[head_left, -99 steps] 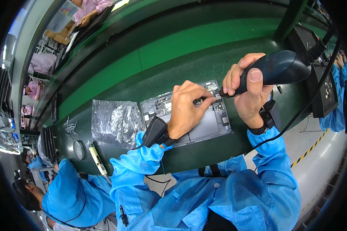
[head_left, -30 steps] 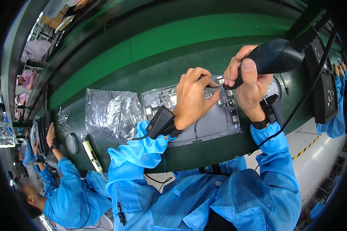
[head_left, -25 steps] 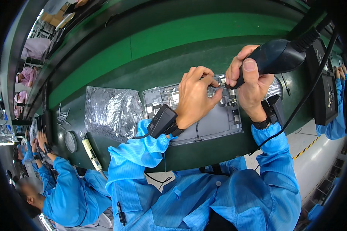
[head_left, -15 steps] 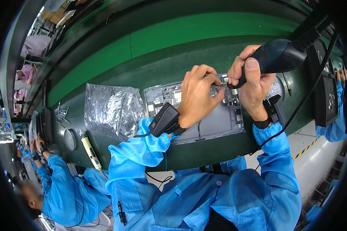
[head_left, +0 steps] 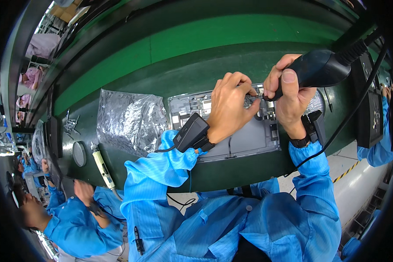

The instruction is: Assembling internal components and routing cables inside a laptop chassis.

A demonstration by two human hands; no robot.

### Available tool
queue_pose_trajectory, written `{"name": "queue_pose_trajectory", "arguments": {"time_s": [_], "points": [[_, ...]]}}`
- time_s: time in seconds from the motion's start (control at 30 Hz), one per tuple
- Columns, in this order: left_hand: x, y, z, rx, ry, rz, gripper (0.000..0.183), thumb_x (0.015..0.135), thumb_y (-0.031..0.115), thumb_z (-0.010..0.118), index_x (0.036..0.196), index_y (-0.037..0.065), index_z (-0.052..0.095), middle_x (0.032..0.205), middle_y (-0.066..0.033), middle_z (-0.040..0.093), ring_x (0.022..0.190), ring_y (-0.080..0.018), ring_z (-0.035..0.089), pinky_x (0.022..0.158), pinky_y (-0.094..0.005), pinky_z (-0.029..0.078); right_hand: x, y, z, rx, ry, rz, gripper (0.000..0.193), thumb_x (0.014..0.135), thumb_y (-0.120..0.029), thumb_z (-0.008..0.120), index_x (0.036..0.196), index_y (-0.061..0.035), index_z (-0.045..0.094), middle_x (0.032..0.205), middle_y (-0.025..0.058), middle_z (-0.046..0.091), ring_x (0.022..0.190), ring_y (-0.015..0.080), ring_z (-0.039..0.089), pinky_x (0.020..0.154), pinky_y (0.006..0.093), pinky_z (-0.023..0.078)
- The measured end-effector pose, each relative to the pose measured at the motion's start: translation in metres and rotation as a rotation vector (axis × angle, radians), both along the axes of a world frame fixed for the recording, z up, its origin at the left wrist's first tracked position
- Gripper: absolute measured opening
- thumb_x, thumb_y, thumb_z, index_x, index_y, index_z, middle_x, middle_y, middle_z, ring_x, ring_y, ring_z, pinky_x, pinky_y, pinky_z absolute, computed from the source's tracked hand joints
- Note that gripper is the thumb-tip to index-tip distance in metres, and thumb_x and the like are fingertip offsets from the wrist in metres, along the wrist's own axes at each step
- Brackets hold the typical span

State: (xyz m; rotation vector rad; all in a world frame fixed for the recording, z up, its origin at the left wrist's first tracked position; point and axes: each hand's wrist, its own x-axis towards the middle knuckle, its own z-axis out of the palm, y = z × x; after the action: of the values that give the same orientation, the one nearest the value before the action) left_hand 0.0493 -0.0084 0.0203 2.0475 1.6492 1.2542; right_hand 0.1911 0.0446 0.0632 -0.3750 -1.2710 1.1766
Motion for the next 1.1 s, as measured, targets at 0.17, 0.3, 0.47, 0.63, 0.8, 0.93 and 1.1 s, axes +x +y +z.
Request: {"name": "queue_pose_trajectory", "arguments": {"time_s": [0.17, 0.3, 0.47, 0.63, 0.8, 0.93, 1.1], "points": [[-0.0012, -0.0008, -0.0007, -0.004, -0.016, -0.006, 0.021, 0.073, 0.012, 0.088, 0.091, 0.005, 0.080, 0.109, -0.0083, 0.069, 0.102, -0.0330, 0.066, 0.086, -0.0454, 0.056, -0.0015, 0.0003, 0.0003, 0.044, -0.018, 0.017, 0.019, 0.105, -0.014, 0.069, 0.105, 0.0033, 0.063, 0.072, 0.0026, 0.061, 0.056, 0.0071, 0.055, 0.052, 0.0237, 0.044], [0.0002, 0.0011, -0.0065, 0.043, -0.042, 0.000, 0.019, 0.071, 0.011, 0.089, 0.084, 0.006, 0.076, 0.105, -0.0042, 0.065, 0.101, -0.0287, 0.062, 0.084, -0.0438, 0.048, -0.0019, -0.0004, 0.0009, 0.026, -0.026, 0.016, 0.018, 0.106, -0.015, 0.068, 0.103, 0.0027, 0.063, 0.072, 0.0025, 0.061, 0.056, 0.0072, 0.054, 0.052, 0.0237, 0.043], [-0.0001, 0.0013, -0.0048, 0.013, -0.025, -0.004, 0.019, 0.073, 0.012, 0.088, 0.089, 0.005, 0.078, 0.109, -0.0072, 0.068, 0.102, -0.0316, 0.066, 0.087, -0.0450, 0.052, -0.0011, 0.0008, -0.0012, 0.019, -0.037, 0.001, 0.020, 0.106, -0.016, 0.069, 0.107, 0.0028, 0.063, 0.070, 0.0020, 0.061, 0.056, 0.0071, 0.054, 0.053, 0.0233, 0.043], [-0.0017, 0.0008, -0.0046, 0.004, -0.027, -0.006, 0.020, 0.073, 0.013, 0.088, 0.089, 0.005, 0.079, 0.108, -0.0077, 0.068, 0.101, -0.0314, 0.066, 0.088, -0.0452, 0.052, -0.0028, 0.0011, -0.0015, 0.005, -0.035, 0.008, 0.020, 0.106, -0.016, 0.069, 0.108, 0.0032, 0.063, 0.069, 0.0020, 0.061, 0.055, 0.0072, 0.055, 0.053, 0.0232, 0.043], [-0.0006, 0.0003, -0.0049, 0.005, -0.027, -0.004, 0.020, 0.074, 0.013, 0.089, 0.089, 0.005, 0.079, 0.108, -0.0080, 0.069, 0.101, -0.0314, 0.066, 0.088, -0.0451, 0.052, -0.0024, 0.0000, 0.0005, -0.001, -0.055, -0.005, 0.018, 0.106, -0.015, 0.068, 0.103, 0.0021, 0.064, 0.070, 0.0018, 0.061, 0.056, 0.0070, 0.055, 0.053, 0.0233, 0.043], [-0.0013, -0.0004, -0.0040, 0.000, -0.027, -0.005, 0.019, 0.074, 0.012, 0.088, 0.089, 0.005, 0.079, 0.109, -0.0084, 0.069, 0.101, -0.0315, 0.066, 0.088, -0.0450, 0.052, -0.0043, 0.0000, 0.0009, 0.001, -0.053, 0.008, 0.015, 0.107, -0.012, 0.067, 0.100, 0.0008, 0.064, 0.071, 0.0013, 0.061, 0.056, 0.0065, 0.054, 0.053, 0.0234, 0.043], [-0.0013, -0.0008, -0.0030, -0.010, -0.035, -0.007, 0.019, 0.075, 0.012, 0.088, 0.090, 0.005, 0.080, 0.109, -0.0087, 0.069, 0.102, -0.0319, 0.066, 0.089, -0.0452, 0.052, -0.0028, 0.0023, -0.0005, -0.027, -0.050, 0.041, 0.013, 0.107, -0.010, 0.067, 0.099, -0.0001, 0.063, 0.072, 0.0004, 0.060, 0.057, 0.0059, 0.053, 0.052, 0.0236, 0.042]]}}
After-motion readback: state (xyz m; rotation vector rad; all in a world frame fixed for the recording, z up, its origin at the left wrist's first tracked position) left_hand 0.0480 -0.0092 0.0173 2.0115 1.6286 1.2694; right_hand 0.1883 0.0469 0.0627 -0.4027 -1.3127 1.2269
